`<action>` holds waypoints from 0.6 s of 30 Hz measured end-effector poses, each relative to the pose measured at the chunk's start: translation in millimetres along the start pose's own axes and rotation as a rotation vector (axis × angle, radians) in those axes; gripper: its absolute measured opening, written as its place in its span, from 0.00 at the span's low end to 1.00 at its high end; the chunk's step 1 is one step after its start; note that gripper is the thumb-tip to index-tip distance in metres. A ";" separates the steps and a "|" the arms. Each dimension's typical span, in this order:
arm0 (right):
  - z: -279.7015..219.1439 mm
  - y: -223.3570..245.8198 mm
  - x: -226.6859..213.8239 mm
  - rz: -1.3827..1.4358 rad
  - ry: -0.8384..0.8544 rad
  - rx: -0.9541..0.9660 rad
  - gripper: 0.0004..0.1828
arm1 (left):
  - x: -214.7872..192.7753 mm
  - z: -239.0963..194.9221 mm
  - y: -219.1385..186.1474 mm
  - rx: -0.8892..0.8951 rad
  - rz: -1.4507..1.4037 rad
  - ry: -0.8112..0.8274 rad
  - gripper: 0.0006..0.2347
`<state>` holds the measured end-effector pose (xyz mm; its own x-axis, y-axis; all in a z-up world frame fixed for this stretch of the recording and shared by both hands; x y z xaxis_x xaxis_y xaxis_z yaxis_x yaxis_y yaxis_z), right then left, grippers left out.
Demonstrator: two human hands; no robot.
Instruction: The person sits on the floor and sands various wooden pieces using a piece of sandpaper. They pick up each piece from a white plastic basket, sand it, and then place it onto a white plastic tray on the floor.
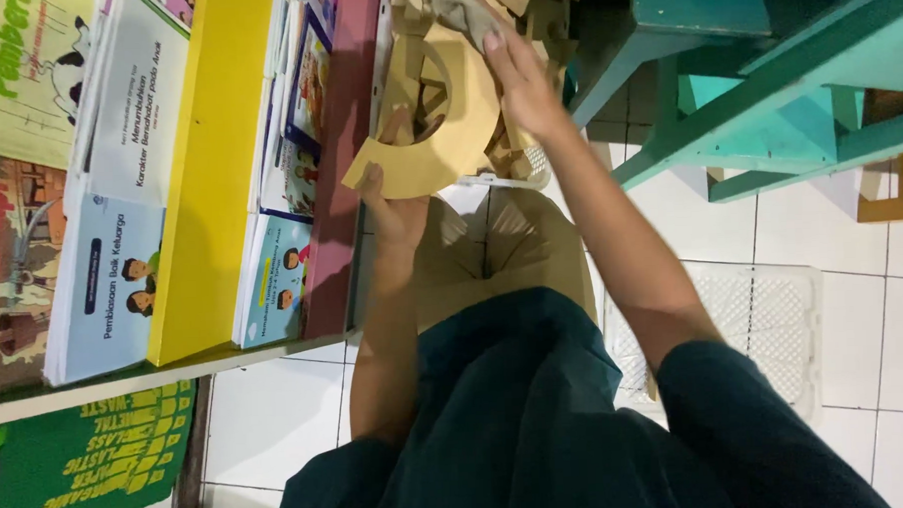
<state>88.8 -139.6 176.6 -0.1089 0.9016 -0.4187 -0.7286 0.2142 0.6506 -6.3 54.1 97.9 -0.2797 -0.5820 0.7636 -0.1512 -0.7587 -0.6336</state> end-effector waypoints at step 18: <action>-71.2 8.4 65.3 0.064 -0.525 0.178 0.44 | -6.6 1.7 13.9 0.112 -0.020 0.035 0.26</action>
<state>27.5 -105.8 109.7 0.2353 0.9714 -0.0327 -0.6009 0.1718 0.7807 -5.0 46.9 84.3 -0.3111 -0.5573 0.7698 -0.0508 -0.7991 -0.5990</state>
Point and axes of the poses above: each hand's wrist, its own z-axis towards the middle knuckle, its own x-axis out of the palm, y = z × x, the point moved 3 cm from there along z, towards the middle knuckle, and after that the axes turned 13 degrees about -x, right-handed, at the moved point
